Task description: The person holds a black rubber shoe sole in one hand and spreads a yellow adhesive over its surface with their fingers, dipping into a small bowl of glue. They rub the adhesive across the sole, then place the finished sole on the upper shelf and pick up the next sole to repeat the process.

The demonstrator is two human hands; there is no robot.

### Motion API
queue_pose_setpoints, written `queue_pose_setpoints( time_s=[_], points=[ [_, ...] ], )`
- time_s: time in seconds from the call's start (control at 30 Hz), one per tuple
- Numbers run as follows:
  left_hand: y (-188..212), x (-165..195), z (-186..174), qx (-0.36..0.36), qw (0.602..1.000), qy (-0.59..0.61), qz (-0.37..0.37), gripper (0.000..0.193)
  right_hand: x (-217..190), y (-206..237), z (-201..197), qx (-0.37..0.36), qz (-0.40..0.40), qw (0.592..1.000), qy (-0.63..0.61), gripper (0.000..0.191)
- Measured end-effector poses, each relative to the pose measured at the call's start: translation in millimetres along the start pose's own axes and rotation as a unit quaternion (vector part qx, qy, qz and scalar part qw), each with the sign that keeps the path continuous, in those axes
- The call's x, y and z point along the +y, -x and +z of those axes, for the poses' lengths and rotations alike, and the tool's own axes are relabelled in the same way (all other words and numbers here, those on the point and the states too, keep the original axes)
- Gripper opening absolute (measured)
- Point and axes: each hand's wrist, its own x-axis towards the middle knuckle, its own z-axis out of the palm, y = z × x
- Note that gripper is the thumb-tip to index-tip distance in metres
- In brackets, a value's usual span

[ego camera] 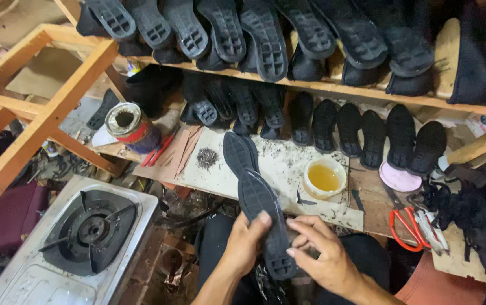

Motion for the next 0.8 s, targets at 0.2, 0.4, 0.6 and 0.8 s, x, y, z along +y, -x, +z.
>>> queue_pose_setpoints(
  time_s=[0.2, 0.4, 0.6, 0.8],
  points=[
    [11, -1, -20, -0.057, 0.988, -0.129, -0.057, 0.040, 19, -47, -65, 0.112, -0.140, 0.925, 0.335, 0.042],
    [12, -5, -31, -0.054, 0.993, -0.090, -0.048, 0.039, 41, -70, -92, 0.102, -0.094, 0.885, 0.444, 0.033],
    [19, 2, -24, -0.107, 0.988, -0.110, -0.012, 0.059, 25, -74, -96, 0.102, -0.098, 0.895, 0.423, 0.029],
    [19, 13, -16, -0.129, 0.988, -0.077, -0.028, 0.059, -4, -36, -58, -0.002, -0.134, 0.978, 0.161, 0.032]
  ],
)
